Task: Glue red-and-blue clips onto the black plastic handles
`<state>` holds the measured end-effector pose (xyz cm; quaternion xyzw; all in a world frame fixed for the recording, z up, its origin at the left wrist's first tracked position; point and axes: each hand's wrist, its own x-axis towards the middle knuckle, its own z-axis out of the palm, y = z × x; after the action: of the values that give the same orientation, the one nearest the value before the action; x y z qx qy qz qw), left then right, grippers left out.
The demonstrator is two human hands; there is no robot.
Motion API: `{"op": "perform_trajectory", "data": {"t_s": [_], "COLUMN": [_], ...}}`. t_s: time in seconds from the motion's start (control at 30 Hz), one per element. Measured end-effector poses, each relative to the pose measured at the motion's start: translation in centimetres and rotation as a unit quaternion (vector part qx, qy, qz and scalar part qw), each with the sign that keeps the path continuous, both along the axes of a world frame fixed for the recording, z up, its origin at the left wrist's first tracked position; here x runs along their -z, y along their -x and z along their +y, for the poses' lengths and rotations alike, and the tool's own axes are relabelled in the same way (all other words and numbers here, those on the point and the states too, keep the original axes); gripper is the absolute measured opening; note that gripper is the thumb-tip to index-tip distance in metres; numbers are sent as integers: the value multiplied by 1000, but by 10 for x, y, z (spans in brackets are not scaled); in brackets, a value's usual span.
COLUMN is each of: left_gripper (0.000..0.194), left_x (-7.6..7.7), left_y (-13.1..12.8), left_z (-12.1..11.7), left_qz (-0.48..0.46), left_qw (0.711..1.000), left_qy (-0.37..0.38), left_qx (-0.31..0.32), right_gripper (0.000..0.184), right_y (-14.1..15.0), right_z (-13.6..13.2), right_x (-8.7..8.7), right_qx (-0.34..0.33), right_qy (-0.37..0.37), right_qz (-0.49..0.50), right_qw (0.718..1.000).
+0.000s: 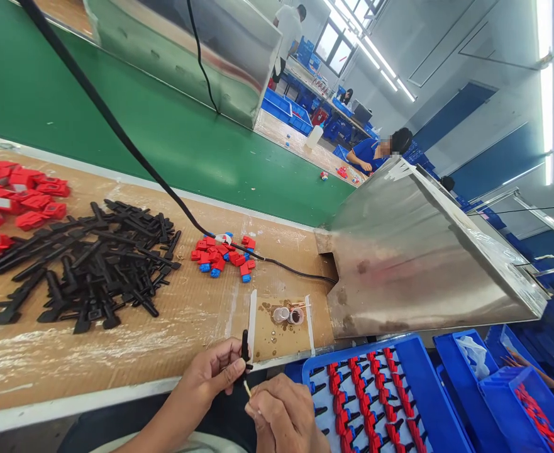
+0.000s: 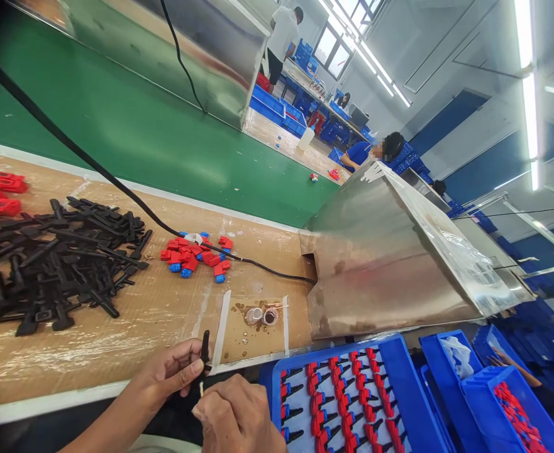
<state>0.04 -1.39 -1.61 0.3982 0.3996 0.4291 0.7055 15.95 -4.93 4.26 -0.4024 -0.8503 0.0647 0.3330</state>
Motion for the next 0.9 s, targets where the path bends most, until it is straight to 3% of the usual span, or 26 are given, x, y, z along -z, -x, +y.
{"op": "perform_trajectory", "data": {"t_s": [0.13, 0.3, 0.5, 0.6, 0.67, 0.77, 0.83, 0.9], "left_gripper": [66, 65, 61, 55, 50, 43, 42, 44], "left_x": [0, 0, -3, 5, 15, 28, 29, 23], "left_y": [2, 6, 2, -2, -3, -2, 0, 3], "left_z": [2, 5, 3, 1, -1, -2, -2, 0], "left_qz": [-18, -73, -149, -200, -244, -293, -305, -302], "left_qw": [997, 994, 976, 964, 951, 934, 931, 932], "left_qy": [-8, 24, 159, 178, 191, 202, 201, 201], "left_qx": [71, 80, 23, 5, 3, 11, 12, 14], "right_gripper": [17, 20, 13, 11, 9, 14, 18, 18], "right_y": [-5, -16, -4, -1, -5, -24, -40, -56], "right_z": [4, 5, -10, -8, -2, 10, 21, 32], "right_x": [-4, 3, 14, 11, 7, 4, 3, 2], "right_qx": [36, 48, 41, 53, 68, 97, 144, 190], "right_qy": [67, 120, -6, -14, 12, 103, 125, 110], "right_qz": [22, 73, 67, 100, 207, 354, 387, 352], "right_qw": [997, 989, 997, 993, 976, 924, 902, 910]}}
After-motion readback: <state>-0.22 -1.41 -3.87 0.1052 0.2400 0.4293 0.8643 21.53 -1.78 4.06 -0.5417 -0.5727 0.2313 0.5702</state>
